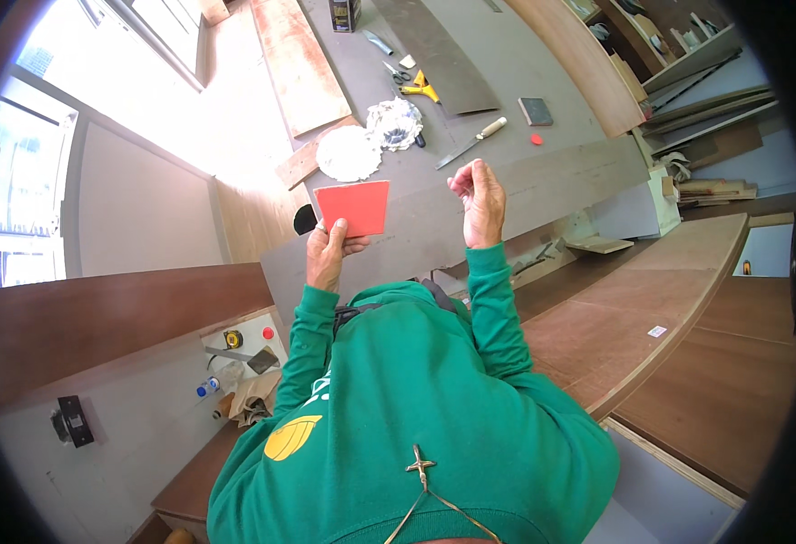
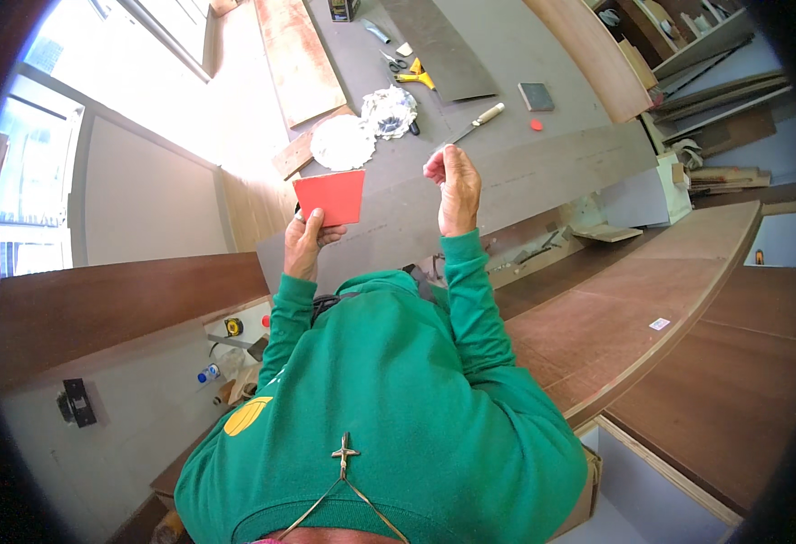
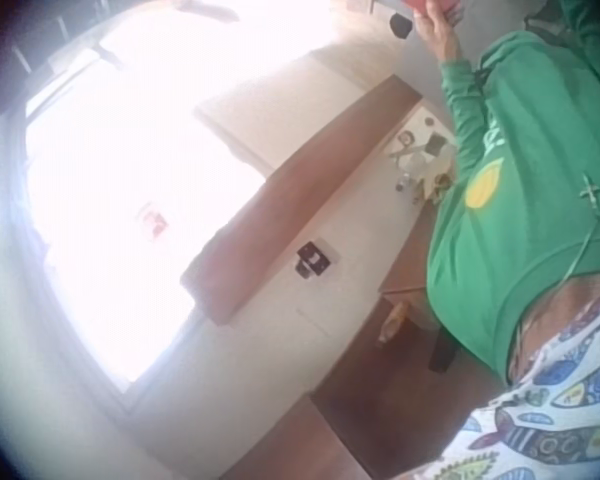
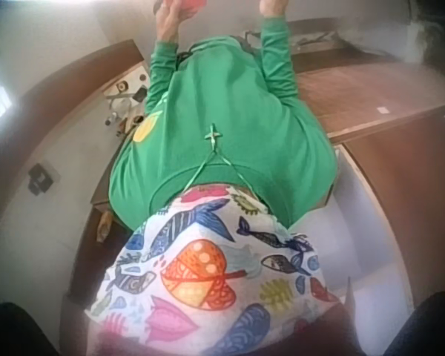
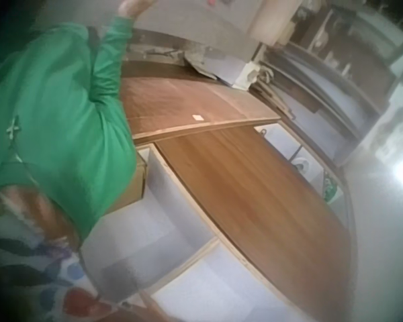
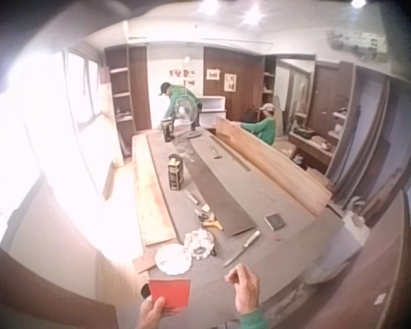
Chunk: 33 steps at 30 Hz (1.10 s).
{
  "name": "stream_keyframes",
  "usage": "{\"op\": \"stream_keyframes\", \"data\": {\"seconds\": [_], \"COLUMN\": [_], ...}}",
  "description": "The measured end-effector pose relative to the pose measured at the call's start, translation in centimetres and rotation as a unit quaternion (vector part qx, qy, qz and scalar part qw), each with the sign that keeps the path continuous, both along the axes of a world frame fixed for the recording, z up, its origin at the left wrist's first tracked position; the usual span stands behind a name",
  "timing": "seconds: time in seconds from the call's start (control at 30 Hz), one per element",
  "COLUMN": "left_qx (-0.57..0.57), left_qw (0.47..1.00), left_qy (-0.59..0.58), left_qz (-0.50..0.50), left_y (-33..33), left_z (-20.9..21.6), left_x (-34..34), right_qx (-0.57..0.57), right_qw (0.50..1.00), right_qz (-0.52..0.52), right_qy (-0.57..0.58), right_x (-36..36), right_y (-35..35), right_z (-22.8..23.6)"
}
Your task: The person picks up a small red scraper, cleans it with a cloth, and then pours adhesive from a can onto a long piece of wood, using the scraper to spread the liquid across the surface.
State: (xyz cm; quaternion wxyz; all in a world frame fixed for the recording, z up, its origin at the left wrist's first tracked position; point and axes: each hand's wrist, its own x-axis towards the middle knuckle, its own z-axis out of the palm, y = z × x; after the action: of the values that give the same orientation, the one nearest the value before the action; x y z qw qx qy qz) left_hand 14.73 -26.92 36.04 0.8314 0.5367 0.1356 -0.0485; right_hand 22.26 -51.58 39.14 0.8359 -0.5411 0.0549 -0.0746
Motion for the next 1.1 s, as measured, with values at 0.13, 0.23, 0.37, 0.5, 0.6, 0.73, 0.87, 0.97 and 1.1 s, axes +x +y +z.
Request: {"op": "stream_keyframes", "data": {"seconds": [0.13,0.23,0.37,0.5,0.6,0.73,0.87,0.97,1.1], "left_qx": [0.01,0.034,0.064,0.063,0.074,0.063,0.084,0.086,0.081], "left_qw": [1.0,0.999,0.997,0.995,0.991,0.991,0.989,0.99,0.991], "left_qy": [-0.001,-0.021,-0.044,-0.076,-0.107,-0.115,-0.116,-0.11,-0.107], "left_qz": [0.003,-0.004,-0.026,-0.021,-0.009,0.009,0.021,0.02,0.002], "left_y": [0.4,0.1,-0.5,-1.8,-2.1,-2.2,-2.0,-1.9,-2.4], "left_z": [-0.2,1.0,1.9,3.3,3.4,3.7,4.0,4.4,4.3], "left_x": [0.1,0.4,0.7,0.9,1.0,1.1,1.3,1.5,1.4], "right_qx": [-0.003,-0.005,-0.007,-0.036,-0.034,-0.023,-0.015,-0.017,-0.017], "right_qw": [0.998,0.994,0.989,0.987,0.987,0.987,0.985,0.985,0.989], "right_qz": [0.052,0.106,0.146,0.155,0.157,0.159,0.172,0.172,0.144], "right_qy": [0.02,0.035,0.03,0.016,0.023,0.021,0.026,0.024,0.006], "right_x": [-0.1,-0.5,-0.8,-0.7,-0.7,-0.9,-1.1,-1.0,-0.8], "right_y": [1.0,2.0,4.3,5.7,5.9,5.8,5.9,6.0,6.5], "right_z": [1.4,1.9,0.7,0.2,0.1,0.9,1.5,2.3,1.5]}}
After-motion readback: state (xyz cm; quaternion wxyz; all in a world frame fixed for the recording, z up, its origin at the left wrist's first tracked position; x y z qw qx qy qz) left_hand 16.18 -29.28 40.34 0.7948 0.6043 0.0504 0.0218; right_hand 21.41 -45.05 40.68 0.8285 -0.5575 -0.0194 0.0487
